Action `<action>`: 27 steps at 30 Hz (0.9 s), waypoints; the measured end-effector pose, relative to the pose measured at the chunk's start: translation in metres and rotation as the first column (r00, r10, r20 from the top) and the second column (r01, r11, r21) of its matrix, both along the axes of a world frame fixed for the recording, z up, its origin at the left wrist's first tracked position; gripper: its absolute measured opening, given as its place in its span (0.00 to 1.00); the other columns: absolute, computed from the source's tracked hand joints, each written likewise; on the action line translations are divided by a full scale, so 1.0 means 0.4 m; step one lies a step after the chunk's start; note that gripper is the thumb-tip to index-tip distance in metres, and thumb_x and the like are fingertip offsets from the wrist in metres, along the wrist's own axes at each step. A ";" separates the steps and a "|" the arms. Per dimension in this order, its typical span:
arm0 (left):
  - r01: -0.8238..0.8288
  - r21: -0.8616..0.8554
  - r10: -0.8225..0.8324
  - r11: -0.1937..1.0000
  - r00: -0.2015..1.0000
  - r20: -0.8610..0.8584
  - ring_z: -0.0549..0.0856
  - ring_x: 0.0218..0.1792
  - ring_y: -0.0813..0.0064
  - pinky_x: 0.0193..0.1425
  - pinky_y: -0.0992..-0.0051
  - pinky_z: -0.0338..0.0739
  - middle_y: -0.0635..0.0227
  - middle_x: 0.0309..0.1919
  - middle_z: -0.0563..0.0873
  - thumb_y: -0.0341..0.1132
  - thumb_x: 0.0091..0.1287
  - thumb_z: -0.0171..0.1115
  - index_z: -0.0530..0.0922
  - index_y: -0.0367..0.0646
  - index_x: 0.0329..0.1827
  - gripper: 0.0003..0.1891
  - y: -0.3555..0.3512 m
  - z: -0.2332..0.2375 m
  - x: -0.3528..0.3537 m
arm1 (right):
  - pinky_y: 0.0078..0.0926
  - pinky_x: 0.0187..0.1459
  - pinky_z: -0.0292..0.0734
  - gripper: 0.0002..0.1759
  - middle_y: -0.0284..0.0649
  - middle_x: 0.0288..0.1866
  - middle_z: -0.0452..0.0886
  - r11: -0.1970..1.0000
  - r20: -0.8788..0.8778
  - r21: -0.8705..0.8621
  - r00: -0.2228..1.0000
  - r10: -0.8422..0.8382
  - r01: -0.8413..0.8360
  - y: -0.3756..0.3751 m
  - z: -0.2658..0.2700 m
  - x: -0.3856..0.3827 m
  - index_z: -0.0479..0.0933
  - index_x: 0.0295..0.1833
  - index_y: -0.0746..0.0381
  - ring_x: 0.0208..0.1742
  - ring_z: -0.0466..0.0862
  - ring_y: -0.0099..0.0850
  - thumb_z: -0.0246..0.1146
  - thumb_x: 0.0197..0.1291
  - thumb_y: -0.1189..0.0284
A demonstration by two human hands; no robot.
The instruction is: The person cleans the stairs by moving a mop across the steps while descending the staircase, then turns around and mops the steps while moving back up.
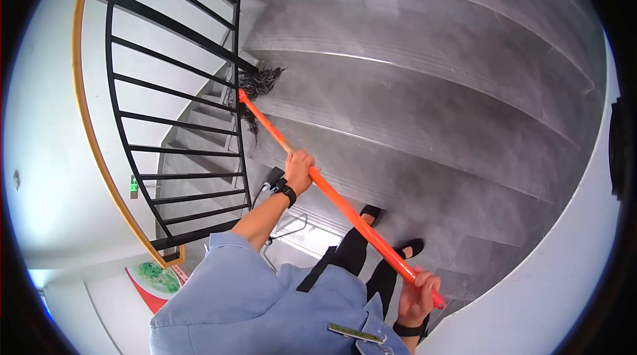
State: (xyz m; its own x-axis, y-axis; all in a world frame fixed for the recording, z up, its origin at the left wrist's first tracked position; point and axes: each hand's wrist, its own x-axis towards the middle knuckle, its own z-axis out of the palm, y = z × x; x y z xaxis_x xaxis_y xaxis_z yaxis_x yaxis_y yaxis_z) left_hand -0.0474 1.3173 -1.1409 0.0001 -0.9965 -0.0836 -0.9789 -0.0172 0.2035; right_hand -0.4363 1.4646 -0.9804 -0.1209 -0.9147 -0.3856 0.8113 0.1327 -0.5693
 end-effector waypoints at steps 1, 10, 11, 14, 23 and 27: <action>0.024 -0.025 -0.025 0.999 1.000 -0.018 0.76 0.50 0.54 0.56 0.49 0.64 0.61 0.39 0.78 0.42 0.55 0.67 0.74 0.46 0.31 0.12 0.015 0.005 0.004 | 0.43 0.62 0.63 0.07 0.35 0.33 0.72 1.000 -0.045 -0.005 0.999 -0.007 0.007 0.017 -0.007 0.003 0.67 0.36 0.57 0.53 0.75 0.34 0.57 0.65 0.69; 0.071 -0.250 -0.102 0.965 0.988 -0.112 0.76 0.38 0.57 0.49 0.51 0.65 0.63 0.27 0.76 0.37 0.56 0.65 0.72 0.46 0.24 0.11 -0.189 0.059 0.113 | 0.43 0.60 0.62 0.10 0.34 0.32 0.68 0.982 -0.111 -0.167 0.991 0.070 -0.089 -0.281 0.096 0.096 0.63 0.34 0.56 0.53 0.74 0.32 0.55 0.66 0.66; 0.056 -0.247 -0.087 0.967 0.990 -0.115 0.76 0.38 0.57 0.49 0.51 0.65 0.63 0.27 0.76 0.37 0.56 0.65 0.72 0.46 0.24 0.11 -0.212 0.074 0.122 | 0.43 0.59 0.62 0.10 0.33 0.32 0.68 0.962 -0.139 -0.256 0.989 0.059 -0.093 -0.311 0.103 0.111 0.63 0.34 0.56 0.54 0.74 0.32 0.54 0.66 0.65; 0.038 -0.339 -0.091 0.940 0.986 -0.142 0.76 0.36 0.56 0.47 0.50 0.65 0.63 0.26 0.75 0.36 0.56 0.65 0.72 0.45 0.24 0.10 -0.231 0.072 0.099 | 0.41 0.59 0.62 0.10 0.33 0.31 0.67 0.971 -0.183 -0.218 0.982 0.053 -0.093 -0.354 0.120 0.107 0.63 0.34 0.56 0.54 0.73 0.32 0.54 0.67 0.65; 0.138 -0.270 -0.223 0.953 0.922 -0.317 0.73 0.45 0.59 0.62 0.44 0.56 0.66 0.32 0.73 0.38 0.54 0.67 0.74 0.48 0.28 0.09 -0.053 0.102 -0.307 | 0.41 0.51 0.65 0.14 0.31 0.22 0.67 0.944 -0.217 0.034 0.924 -0.314 0.329 -0.053 0.224 -0.243 0.65 0.22 0.55 0.39 0.74 0.33 0.57 0.61 0.69; 0.160 -0.311 -0.293 0.937 0.844 -0.449 0.72 0.47 0.62 0.64 0.45 0.53 0.67 0.32 0.73 0.40 0.55 0.65 0.75 0.48 0.29 0.09 -0.040 0.228 -0.550 | 0.51 0.52 0.66 0.15 0.33 0.22 0.68 0.905 -0.281 -0.125 0.860 -0.426 0.407 0.051 0.398 -0.406 0.66 0.20 0.55 0.40 0.75 0.39 0.61 0.58 0.68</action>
State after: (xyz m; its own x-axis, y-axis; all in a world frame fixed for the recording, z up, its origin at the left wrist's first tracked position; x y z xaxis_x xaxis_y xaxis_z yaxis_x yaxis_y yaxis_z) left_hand -0.2673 1.3015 -1.0496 -0.2023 -0.9496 0.2394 -0.7248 0.3095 0.6155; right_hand -0.5986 1.4852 -0.8214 -0.5946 -0.7737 -0.2188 0.5772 -0.2214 -0.7860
